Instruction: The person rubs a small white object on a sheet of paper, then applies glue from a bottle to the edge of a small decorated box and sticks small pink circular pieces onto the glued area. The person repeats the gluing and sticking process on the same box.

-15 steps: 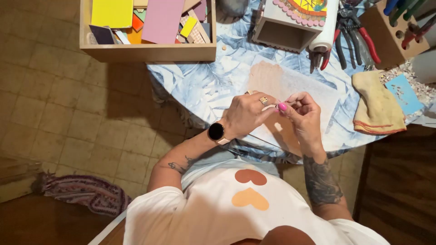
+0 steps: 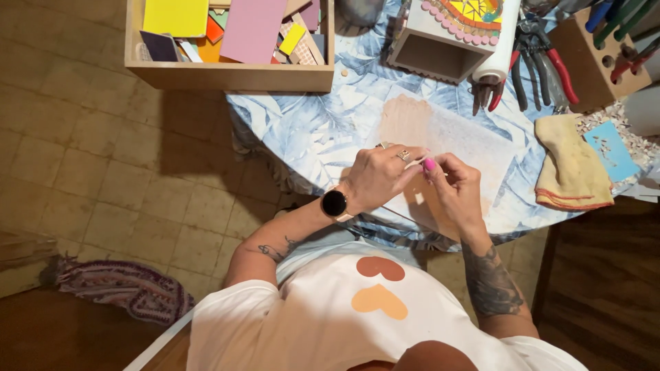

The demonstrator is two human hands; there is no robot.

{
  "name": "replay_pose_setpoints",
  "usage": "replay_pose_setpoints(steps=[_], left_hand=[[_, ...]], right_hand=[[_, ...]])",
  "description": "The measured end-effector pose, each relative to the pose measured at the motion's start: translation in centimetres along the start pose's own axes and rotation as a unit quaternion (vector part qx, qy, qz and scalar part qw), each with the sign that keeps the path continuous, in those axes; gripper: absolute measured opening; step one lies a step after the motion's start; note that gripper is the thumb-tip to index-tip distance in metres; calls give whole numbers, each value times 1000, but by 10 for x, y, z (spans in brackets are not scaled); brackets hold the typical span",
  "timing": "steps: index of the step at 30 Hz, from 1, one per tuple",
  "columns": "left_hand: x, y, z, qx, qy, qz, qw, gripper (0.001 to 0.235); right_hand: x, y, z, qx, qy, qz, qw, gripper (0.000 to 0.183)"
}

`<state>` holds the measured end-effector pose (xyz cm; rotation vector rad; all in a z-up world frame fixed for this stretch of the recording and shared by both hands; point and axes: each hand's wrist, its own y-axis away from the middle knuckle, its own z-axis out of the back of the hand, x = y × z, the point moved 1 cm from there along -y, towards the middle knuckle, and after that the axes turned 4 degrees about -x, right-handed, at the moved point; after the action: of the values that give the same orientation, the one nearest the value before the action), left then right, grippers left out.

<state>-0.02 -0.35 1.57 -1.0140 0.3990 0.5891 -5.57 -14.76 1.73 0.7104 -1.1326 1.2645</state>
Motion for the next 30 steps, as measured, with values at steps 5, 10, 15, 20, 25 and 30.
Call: replay_pose_setpoints(steps=[5, 10, 15, 20, 25, 30], left_hand=[[2, 4, -6, 6, 20, 12, 1000, 7], [0, 2, -4, 10, 24, 17, 1000, 8], [8, 26, -25, 165, -82, -24, 983, 36], [5, 34, -10, 234, -127, -33, 963, 43], [14, 42, -18, 240, -124, -35, 962, 48], [13, 42, -15, 245, -130, -27, 960, 48]], right_hand=[[0, 0, -1, 5, 6, -12, 1000, 20], [1, 2, 0, -1, 26, -17, 1000, 22], [-44, 5, 30, 56, 351, 191, 915, 11], [-46, 10, 46, 102, 514, 267, 809, 11], [-61, -16, 12, 103, 473, 290, 825, 9], [-80, -90, -19, 4, 484, 358, 799, 16]])
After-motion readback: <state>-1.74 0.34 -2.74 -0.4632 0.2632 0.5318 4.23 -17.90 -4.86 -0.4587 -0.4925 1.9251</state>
